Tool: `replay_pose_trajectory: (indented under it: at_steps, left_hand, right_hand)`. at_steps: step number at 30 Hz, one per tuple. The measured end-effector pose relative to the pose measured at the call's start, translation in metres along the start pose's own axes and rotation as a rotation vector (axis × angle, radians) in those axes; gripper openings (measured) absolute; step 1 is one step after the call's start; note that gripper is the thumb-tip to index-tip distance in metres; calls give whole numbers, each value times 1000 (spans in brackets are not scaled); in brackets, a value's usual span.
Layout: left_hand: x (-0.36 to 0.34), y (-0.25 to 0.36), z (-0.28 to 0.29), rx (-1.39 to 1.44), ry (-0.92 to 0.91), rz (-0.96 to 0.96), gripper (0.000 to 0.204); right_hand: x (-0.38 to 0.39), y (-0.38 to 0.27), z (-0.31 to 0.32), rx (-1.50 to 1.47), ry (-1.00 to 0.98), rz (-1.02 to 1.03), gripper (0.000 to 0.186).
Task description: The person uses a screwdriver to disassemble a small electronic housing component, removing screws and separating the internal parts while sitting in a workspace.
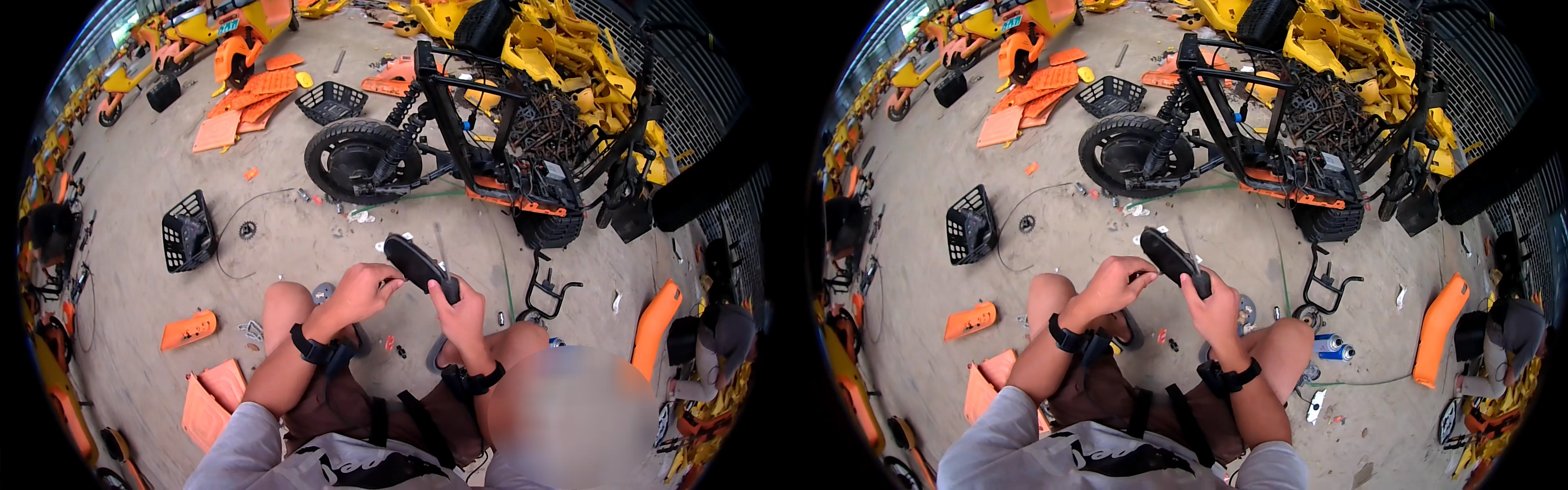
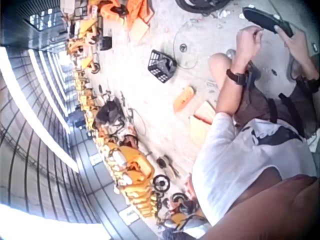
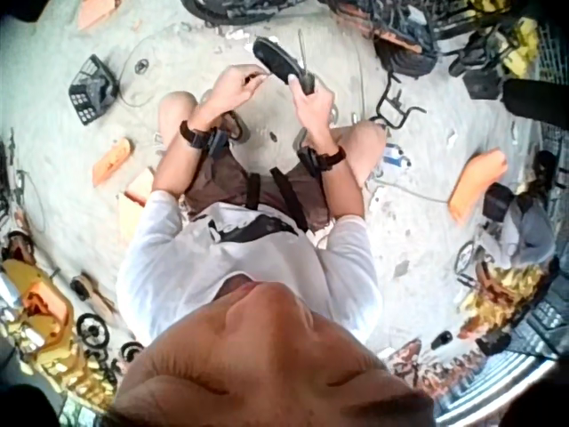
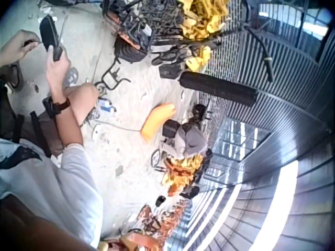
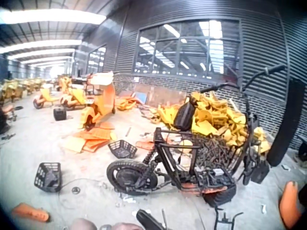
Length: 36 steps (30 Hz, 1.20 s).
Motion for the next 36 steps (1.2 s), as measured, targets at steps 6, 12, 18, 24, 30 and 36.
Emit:
replay_pose_trajectory:
  at_steps: [6, 12, 18, 24, 30, 36]
  left_hand:
    - [11, -13, 33, -41, 54, -185, 17]
    - [13, -14, 26, 375, -112, -295, 38]
    - [33, -4, 34, 603, -332, 39, 35]
    - [31, -7, 28, 1108, -396, 165, 22]
    - [5, -21, 20, 1194, -175, 286, 21]
    - [4, -48, 2, 987, -77, 417, 25]
  right_hand:
    - [-5, -12, -10, 123, -378, 85, 31]
    - [-2, -22, 8, 72, -653, -178, 26]
    - [34, -61, 7, -43, -686, -560, 17]
    - [54, -89, -2, -425, -593, -674, 17]
    - [43, 31, -14, -906, -565, -328, 36]
    - [23, -2, -42, -893, -294, -923, 27]
Point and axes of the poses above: each hand's wrist, its own x-axis away from the middle knuckle, its own z-axis out of the back of the hand, y = z × x, the point moved 4 cm from there along -x, towards the middle knuckle, and after that the axes turned 10 degrees about y, right-handed, at the moved point
